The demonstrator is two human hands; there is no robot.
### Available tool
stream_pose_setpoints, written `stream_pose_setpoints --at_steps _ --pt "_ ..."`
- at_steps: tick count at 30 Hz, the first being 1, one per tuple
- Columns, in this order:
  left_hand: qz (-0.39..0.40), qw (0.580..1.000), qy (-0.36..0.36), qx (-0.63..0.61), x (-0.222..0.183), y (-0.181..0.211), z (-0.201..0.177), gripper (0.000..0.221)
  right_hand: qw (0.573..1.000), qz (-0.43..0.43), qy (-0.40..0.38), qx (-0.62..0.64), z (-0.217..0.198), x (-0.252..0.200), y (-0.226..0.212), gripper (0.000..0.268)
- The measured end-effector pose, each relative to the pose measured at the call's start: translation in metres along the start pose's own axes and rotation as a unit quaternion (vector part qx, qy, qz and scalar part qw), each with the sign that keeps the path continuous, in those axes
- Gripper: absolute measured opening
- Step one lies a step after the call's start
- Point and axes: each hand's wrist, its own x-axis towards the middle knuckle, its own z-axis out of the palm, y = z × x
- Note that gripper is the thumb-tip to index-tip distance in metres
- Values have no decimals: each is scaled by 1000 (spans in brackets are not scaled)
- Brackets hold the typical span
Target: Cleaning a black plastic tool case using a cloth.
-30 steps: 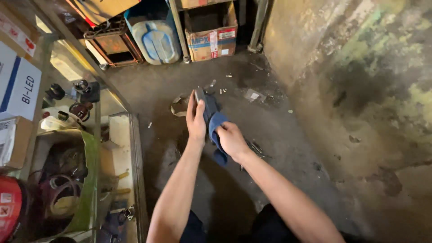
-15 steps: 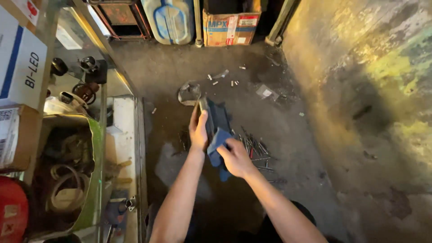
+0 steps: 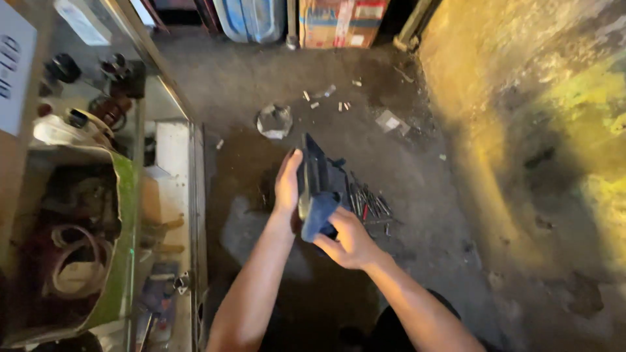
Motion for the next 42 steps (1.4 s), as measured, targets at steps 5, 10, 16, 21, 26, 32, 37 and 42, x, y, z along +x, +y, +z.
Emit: stream_pose_setpoints --at_steps 5,10,16,21,26,32,37,42 --pt "-263 955 -90 -105 7 -23 -21 74 999 21 11 25 -8 0 24 19" --pt "39 956 -235 170 -26 12 23 126 940 162 97 284 -30 -12 64 14" --pt "203 859 -308 354 -22 -9 16 148 891 165 107 409 -42 -14 65 15" --pt "183 907 -287 246 -18 -42 11 130 923 140 65 353 -41 -6 36 29" --pt "135 970 -195 48 -18 -79 0 82 995 -11 53 82 -34 9 6 54" --pt "78 992 -96 28 -28 -53 18 72 990 33 114 80 -23 1 29 34" --pt "282 836 -185 434 -71 26 45 104 931 189 169 263 -60 -9 48 29" --pt "350 648 -296 608 -74 33 52 143 859 283 188 382 -76 -9 51 35"
